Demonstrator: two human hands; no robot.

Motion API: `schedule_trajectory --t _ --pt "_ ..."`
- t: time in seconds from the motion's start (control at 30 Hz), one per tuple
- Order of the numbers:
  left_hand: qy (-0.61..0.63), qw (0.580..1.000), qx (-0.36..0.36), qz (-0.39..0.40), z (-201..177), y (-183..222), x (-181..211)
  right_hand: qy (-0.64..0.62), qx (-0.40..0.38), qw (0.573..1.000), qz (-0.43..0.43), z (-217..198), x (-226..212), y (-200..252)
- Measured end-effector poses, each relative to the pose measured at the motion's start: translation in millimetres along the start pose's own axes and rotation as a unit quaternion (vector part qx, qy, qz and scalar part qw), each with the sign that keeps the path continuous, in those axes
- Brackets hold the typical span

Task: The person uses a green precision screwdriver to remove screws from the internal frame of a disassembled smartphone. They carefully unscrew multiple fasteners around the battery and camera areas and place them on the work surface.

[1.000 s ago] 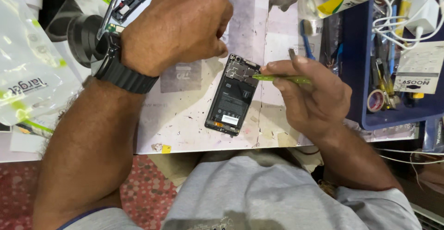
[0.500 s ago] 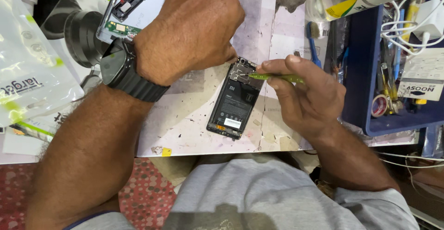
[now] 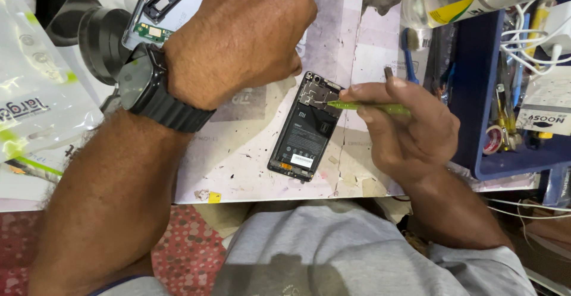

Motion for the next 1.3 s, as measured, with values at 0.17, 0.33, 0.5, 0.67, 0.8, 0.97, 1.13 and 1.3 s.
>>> schedule_trajectory --t 0.17,0.33,0.5,0.67,0.8,0.97,1.13,1.3 --pt "-0.001 1.0 0.005 0.0 1.6 1.8 0.4 0.003 -0.008 1.0 -0.008 0.8 3.3 0.7" --pt "-0.001 1.0 -0.011 -0.014 1.9 1.0 1.1 -0.016 -0.008 1.0 -0.02 3.4 7.7 -1.2" --pt "-0.005 1.0 -0.02 -0.01 -0.7 -1.7 1.5 -0.002 0.006 1.0 -0.004 0.0 4.4 1.0" --pt "0.007 1.0 -0.016 -0.012 -2.5 -0.7 3.4 -0.028 0.027 0.999 -0.023 2.2 11.4 2.3" --pt "-0.003 1.0 -0.024 -0.007 -0.9 -1.1 3.5 -0.009 0.007 1.0 0.013 3.5 6.6 6.2" --pt "-0.007 1.0 -0.025 -0.013 0.6 -1.5 2.6 0.006 -0.005 1.0 0.009 3.3 4.2 3.7" --pt "-0.011 1.0 -0.006 -0.002 1.1 -0.1 1.9 0.013 -0.004 1.0 0.005 5.3 3.9 1.3" --pt "-0.009 1.0 0.003 -0.006 1.3 0.6 1.2 0.029 -0.009 1.0 -0.005 6.0 2.8 -2.8"
Point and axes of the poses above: each hand's wrist, its own y-axis away from the middle knuckle, its own z-axis out of the palm, x = y × z, the point moved 1 cm from there along -y, towards the middle knuckle, and after that the axes turned 13 degrees about x, right-handed, at the moved point
